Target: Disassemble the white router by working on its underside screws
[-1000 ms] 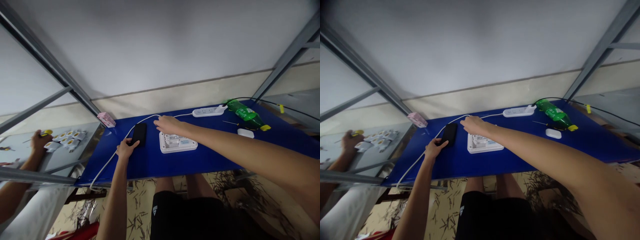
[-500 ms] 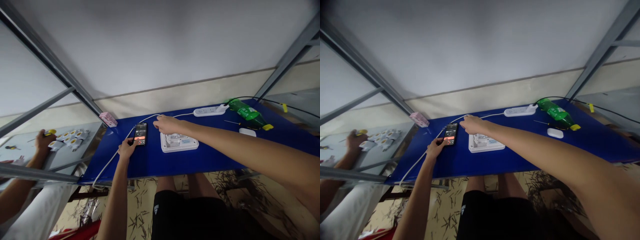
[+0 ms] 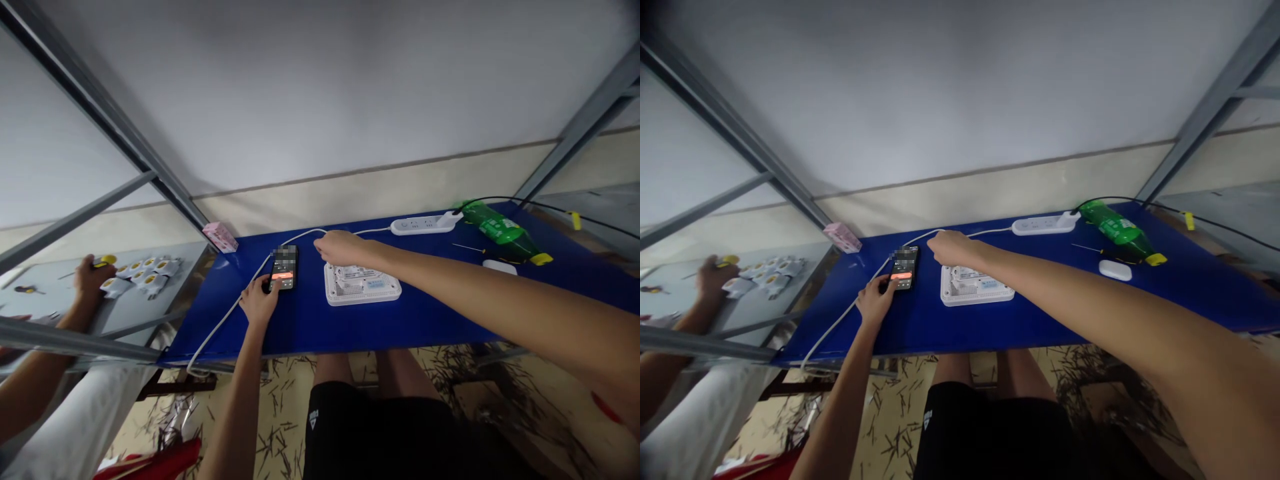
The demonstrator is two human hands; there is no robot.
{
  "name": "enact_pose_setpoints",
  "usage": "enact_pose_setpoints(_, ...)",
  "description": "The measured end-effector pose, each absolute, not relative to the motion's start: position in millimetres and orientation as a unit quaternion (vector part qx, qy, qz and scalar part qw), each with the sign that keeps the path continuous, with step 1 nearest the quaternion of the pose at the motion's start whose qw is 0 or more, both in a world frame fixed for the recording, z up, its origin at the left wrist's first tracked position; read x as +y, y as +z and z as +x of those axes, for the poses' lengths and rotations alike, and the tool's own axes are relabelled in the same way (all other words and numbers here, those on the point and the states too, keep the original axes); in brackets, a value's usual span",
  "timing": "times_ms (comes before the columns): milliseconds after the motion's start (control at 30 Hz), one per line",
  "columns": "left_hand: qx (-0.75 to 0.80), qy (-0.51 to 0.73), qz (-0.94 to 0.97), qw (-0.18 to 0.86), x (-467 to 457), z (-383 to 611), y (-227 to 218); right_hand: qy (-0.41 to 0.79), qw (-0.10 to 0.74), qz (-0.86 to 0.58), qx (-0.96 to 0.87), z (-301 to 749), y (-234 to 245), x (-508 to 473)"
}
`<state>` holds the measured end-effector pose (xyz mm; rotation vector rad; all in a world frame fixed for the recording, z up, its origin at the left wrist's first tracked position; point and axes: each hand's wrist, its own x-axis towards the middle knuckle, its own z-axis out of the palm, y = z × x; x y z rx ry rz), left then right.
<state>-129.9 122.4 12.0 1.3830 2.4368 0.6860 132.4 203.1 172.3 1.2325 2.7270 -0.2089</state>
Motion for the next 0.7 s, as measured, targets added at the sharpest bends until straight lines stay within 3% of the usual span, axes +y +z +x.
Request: enact_pose_setpoints(700,0.765,0.265,0.586,0.031,113,-118,-5,-0.077,0.051,0.405,0.909,135,167,208)
